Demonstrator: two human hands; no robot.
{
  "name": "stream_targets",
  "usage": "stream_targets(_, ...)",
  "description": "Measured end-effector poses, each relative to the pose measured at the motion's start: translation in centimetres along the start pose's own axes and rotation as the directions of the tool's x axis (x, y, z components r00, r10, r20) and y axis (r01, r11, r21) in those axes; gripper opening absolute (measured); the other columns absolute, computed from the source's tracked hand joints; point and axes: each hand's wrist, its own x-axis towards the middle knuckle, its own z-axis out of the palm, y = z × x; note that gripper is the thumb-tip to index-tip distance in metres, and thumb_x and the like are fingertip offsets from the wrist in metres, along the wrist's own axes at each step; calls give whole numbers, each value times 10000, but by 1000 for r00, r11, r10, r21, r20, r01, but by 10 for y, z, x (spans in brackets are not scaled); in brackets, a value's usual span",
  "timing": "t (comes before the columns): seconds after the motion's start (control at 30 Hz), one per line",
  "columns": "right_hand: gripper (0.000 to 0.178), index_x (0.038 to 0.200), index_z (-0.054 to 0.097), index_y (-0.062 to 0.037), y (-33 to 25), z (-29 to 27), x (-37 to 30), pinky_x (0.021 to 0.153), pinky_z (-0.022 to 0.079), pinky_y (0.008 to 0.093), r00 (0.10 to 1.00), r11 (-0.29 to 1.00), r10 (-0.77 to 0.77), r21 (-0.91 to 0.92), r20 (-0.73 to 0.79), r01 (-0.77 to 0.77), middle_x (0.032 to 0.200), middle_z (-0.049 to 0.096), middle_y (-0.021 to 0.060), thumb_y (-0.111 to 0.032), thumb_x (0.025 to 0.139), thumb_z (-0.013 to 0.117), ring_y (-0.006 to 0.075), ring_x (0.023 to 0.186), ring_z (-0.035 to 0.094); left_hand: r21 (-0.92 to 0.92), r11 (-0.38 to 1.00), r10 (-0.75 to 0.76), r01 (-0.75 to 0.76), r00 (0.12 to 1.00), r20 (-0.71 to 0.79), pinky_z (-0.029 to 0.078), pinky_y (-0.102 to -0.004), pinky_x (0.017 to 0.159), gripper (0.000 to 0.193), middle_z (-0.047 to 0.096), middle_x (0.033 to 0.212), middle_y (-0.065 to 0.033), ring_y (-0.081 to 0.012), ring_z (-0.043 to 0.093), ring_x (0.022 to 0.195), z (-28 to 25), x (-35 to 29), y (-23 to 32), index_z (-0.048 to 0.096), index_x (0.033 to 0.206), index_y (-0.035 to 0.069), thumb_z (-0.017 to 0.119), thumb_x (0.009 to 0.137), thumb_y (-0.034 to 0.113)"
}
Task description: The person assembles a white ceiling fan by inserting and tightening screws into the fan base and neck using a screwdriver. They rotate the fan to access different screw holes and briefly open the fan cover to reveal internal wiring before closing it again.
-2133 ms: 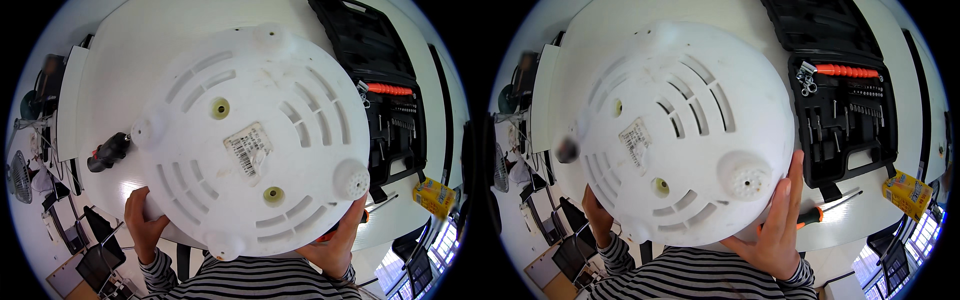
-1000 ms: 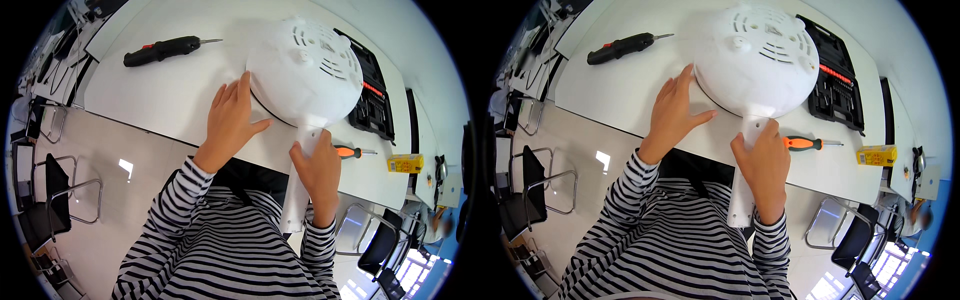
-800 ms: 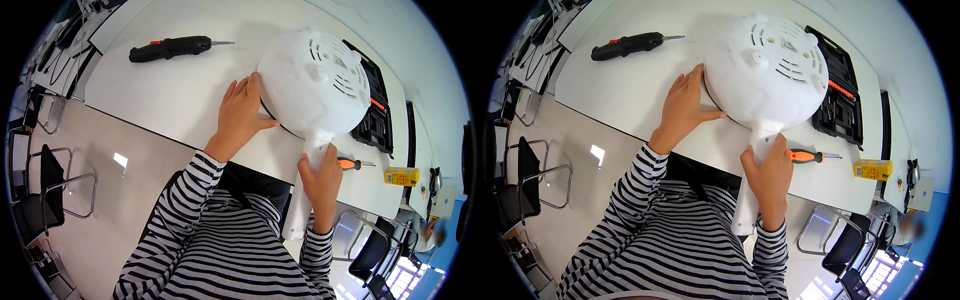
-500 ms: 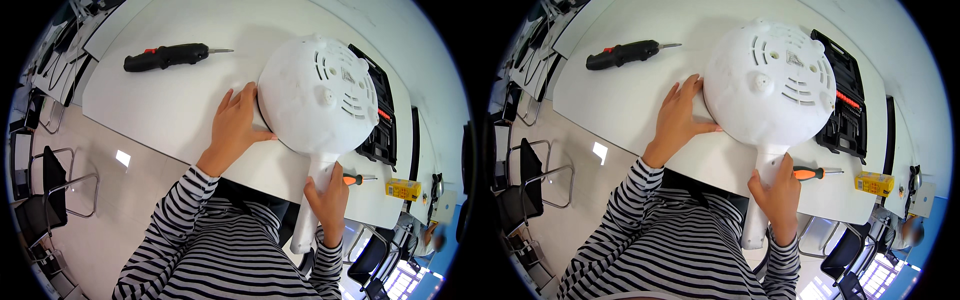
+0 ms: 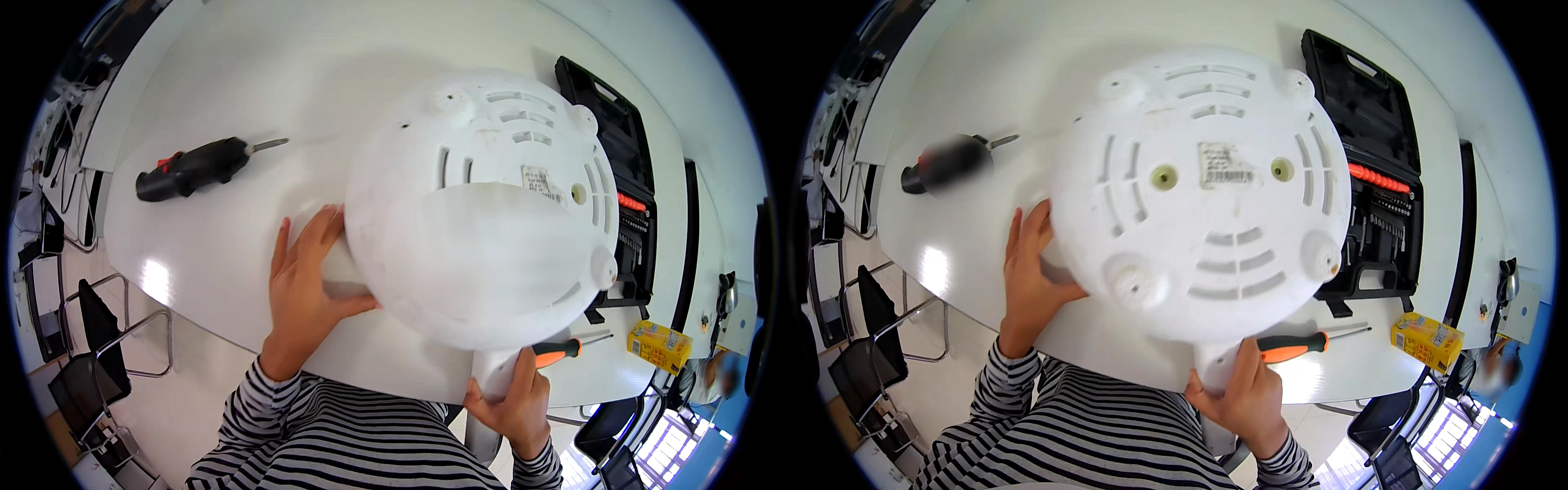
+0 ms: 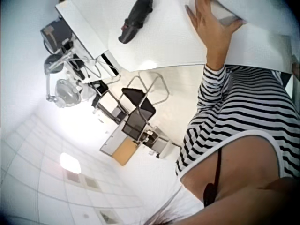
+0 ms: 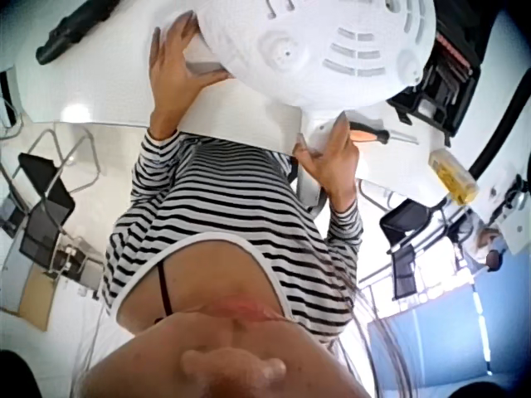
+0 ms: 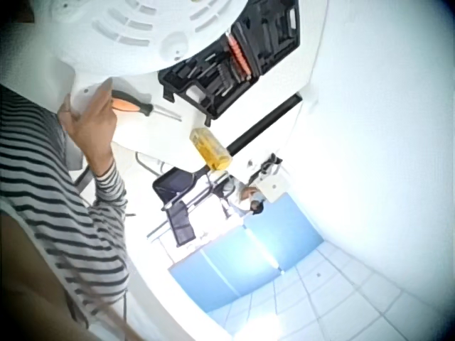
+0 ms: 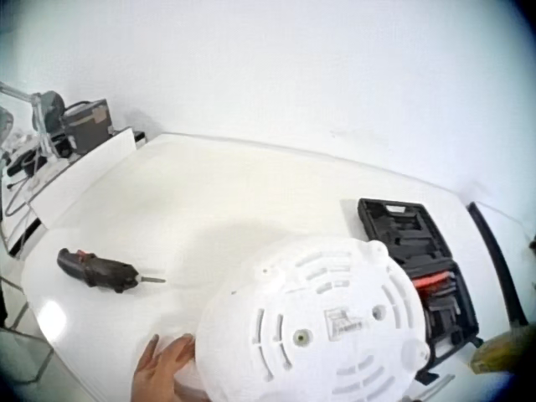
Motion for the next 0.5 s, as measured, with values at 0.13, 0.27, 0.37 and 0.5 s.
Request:
stream_targets(0.13, 665, 1041, 430, 181, 5, -4, 6, 417, 475, 284, 998, 999, -41, -19, 40, 42, 751, 539, 177, -287, 655, 704, 265, 536, 584, 114, 993, 44, -44, 999, 4, 197, -444, 1070, 934, 554, 1195, -126, -219, 519, 1121, 0, 1, -3, 393, 1256, 0, 808, 514, 387)
stream_targets(0.27, 606, 1009, 485, 130, 10, -10, 8, 532, 513, 312, 988, 987, -125, -90, 86, 132, 873, 592, 195, -340, 684, 685, 273, 660, 624, 111, 994, 4, -12, 997, 75, 200, -483, 1059, 875, 518, 1221, -176, -282, 477, 1166, -1, -5, -8, 390, 1251, -31, 801, 561, 316)
stream_targets(0.37, 567, 1025, 520, 85, 15, -7, 9, 624, 516, 357, 982, 992, -118, -35, 150, 125, 969, 606, 195, -359, 710, 678, 287, 769, 633, 70, 995, -80, 70, 985, 150, 196, -508, 1055, 722, 490, 1237, -205, -314, 442, 1193, 1, -14, -19, 425, 1231, -28, 736, 655, 275)
stream_targets(0.5, 566, 1037, 516, 75, 11, -2, 9, 642, 504, 362, 980, 998, -61, -8, 187, 64, 982, 600, 187, -359, 711, 676, 284, 787, 625, 187, 964, 142, -188, 961, 237, 199, -521, 1053, 595, 493, 1223, -210, -332, 421, 1205, -5, -3, -25, 469, 1204, -15, 665, 730, 286)
